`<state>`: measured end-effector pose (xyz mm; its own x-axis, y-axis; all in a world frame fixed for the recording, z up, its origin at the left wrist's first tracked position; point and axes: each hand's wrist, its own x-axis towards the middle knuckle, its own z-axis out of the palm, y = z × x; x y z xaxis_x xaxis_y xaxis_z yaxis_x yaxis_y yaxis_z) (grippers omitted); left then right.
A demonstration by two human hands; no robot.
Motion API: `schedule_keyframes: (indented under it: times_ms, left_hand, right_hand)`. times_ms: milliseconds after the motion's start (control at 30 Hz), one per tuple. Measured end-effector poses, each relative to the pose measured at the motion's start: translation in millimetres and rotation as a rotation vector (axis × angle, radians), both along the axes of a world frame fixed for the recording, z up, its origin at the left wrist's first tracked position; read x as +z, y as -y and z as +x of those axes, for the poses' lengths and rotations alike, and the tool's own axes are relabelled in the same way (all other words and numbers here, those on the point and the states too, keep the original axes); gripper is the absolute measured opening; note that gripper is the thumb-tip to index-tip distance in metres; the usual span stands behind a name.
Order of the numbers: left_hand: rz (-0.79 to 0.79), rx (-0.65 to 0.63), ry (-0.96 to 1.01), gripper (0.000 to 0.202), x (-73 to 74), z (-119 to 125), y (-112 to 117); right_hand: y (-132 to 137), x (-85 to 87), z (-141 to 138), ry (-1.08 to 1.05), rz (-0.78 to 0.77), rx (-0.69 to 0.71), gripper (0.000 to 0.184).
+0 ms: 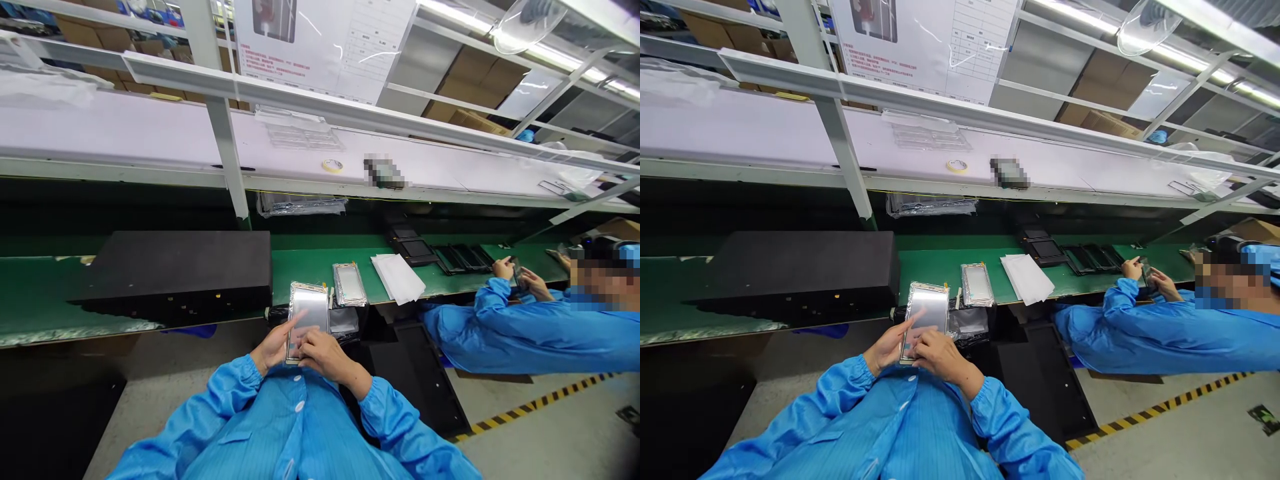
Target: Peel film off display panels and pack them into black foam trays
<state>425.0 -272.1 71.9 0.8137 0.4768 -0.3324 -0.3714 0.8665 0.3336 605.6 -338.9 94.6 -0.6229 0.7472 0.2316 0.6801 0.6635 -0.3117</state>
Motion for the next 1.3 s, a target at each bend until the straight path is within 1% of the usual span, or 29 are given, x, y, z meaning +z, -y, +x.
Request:
schedule_keyframes:
  times_ms: [100, 167, 267, 300, 367, 433, 467, 500, 533, 600, 633, 667, 700, 733, 767, 833, 867, 900, 933, 967, 1000, 1033, 1067, 1100, 1133, 1200, 1233, 1300]
  left_hand:
    - [-0.004, -0.024, -0.014, 0.070, 1.0, -8.6, 2.1]
    - [-0.002, -0.039, -0.033, 0.072, 1.4, -13.9, 3.1]
    - [0.024, -0.054, -0.029, 0.071, 1.1, -22.8, 4.9]
    - [0.043, -0.063, -0.017, 0.069, 1.1, -26.2, 5.9]
    - [0.104, -0.083, -0.006, 0.063, 2.4, -33.3, 9.1]
    - [0.184, -0.102, -0.014, 0.059, 5.4, -40.0, 13.6]
    - [0.230, -0.108, -0.015, 0.060, 7.1, -42.7, 16.0]
    - [0.279, -0.115, -0.010, 0.066, 8.7, -45.1, 18.4]
    - [0.328, -0.125, 0.000, 0.075, 9.8, -47.1, 20.6]
    - [0.403, -0.155, 0.023, 0.095, 9.6, -50.9, 24.3]
    - [0.421, -0.171, 0.027, 0.100, 8.2, -53.1, 25.6]
    - [0.427, -0.188, 0.024, 0.099, 5.9, -55.5, 26.8]
    - [0.424, -0.204, 0.019, 0.095, 3.0, -58.2, 27.7]
    - [0.420, -0.213, 0.017, 0.091, 0.0, -61.2, 28.5]
    - [0.415, -0.216, 0.015, 0.087, -2.9, -64.3, 29.3]
    - [0.404, -0.209, 0.015, 0.081, -6.8, -70.3, 30.8]
    - [0.395, -0.198, 0.018, 0.080, -7.4, -72.8, 31.6]
    - [0.386, -0.185, 0.017, 0.078, -7.1, -74.9, 32.4]
    - [0.379, -0.170, 0.009, 0.076, -5.9, -76.5, 33.2]
    - [0.373, -0.155, -0.005, 0.073, -4.2, -77.4, 34.0]
    - [0.369, -0.141, -0.024, 0.070, -2.2, -77.8, 34.7]
    - [0.367, -0.127, -0.041, 0.066, -0.2, -77.7, 35.5]
    - [0.366, -0.116, -0.054, 0.063, 1.5, -77.1, 36.2]
    - [0.366, -0.108, -0.060, 0.060, 2.8, -76.1, 36.8]
    - [0.366, -0.105, -0.059, 0.059, 3.5, -74.9, 37.4]
    - [0.364, -0.108, -0.056, 0.057, 3.5, -72.0, 38.7]
    - [0.364, -0.114, -0.054, 0.056, 3.0, -70.6, 39.3]
    - [0.368, -0.128, -0.051, 0.056, 1.6, -68.7, 40.6]
  right_hand:
    - [2.5, -7.4, -11.5, 0.050, 0.078, 0.021, 0.013]
    - [5.8, -11.9, -19.5, 0.082, 0.133, 0.037, 0.014]
    - [8.7, -17.6, -26.1, 0.083, 0.161, 0.025, 0.016]
    - [8.4, -19.0, -26.3, 0.064, 0.163, 0.005, 0.017]
    - [6.4, -20.2, -25.5, 0.006, 0.148, -0.085, 0.017]
    - [4.0, -17.7, -26.0, -0.077, 0.077, -0.205, 0.016]
    - [3.1, -15.0, -27.8, -0.129, 0.011, -0.255, 0.013]
    - [2.4, -11.2, -30.5, -0.196, -0.070, -0.292, 0.011]
    - [1.6, -6.7, -33.8, -0.282, -0.162, -0.320, 0.008]
    - [-1.7, 4.3, -38.3, -0.523, -0.372, -0.377, 0.007]
    - [-4.8, 10.8, -37.0, -0.674, -0.478, -0.418, 0.008]
    - [-9.2, 18.1, -31.8, -0.836, -0.560, -0.473, 0.011]
    - [-14.6, 26.4, -21.7, -1.003, -0.599, -0.537, 0.016]
    - [-20.5, 35.7, -6.6, -1.167, -0.584, -0.607, 0.021]
    - [-26.2, 45.7, 13.1, -1.318, -0.508, -0.681, 0.027]
    - [-33.7, 66.2, 61.1, -1.540, -0.203, -0.825, 0.035]
    - [-34.2, 75.3, 85.8, -1.586, -0.015, -0.897, 0.037]
    - [-32.4, 82.5, 108.2, -1.569, 0.182, -0.982, 0.037]
    - [-28.6, 87.3, 126.5, -1.476, 0.355, -1.076, 0.036]
    - [-23.2, 89.3, 139.5, -1.320, 0.481, -1.163, 0.035]
    - [-17.4, 88.4, 146.3, -1.131, 0.547, -1.225, 0.035]
    - [-11.9, 84.8, 147.0, -0.950, 0.538, -1.249, 0.037]
    - [-7.6, 78.8, 142.0, -0.814, 0.457, -1.229, 0.039]
    - [-5.2, 71.1, 132.3, -0.752, 0.323, -1.175, 0.042]
    - [-4.8, 62.6, 119.2, -0.764, 0.155, -1.096, 0.044]
    - [-9.6, 46.0, 88.2, -0.927, -0.194, -0.921, 0.049]
    - [-13.8, 39.4, 72.8, -1.030, -0.340, -0.843, 0.052]
    - [-22.8, 31.3, 46.9, -1.210, -0.537, -0.722, 0.054]
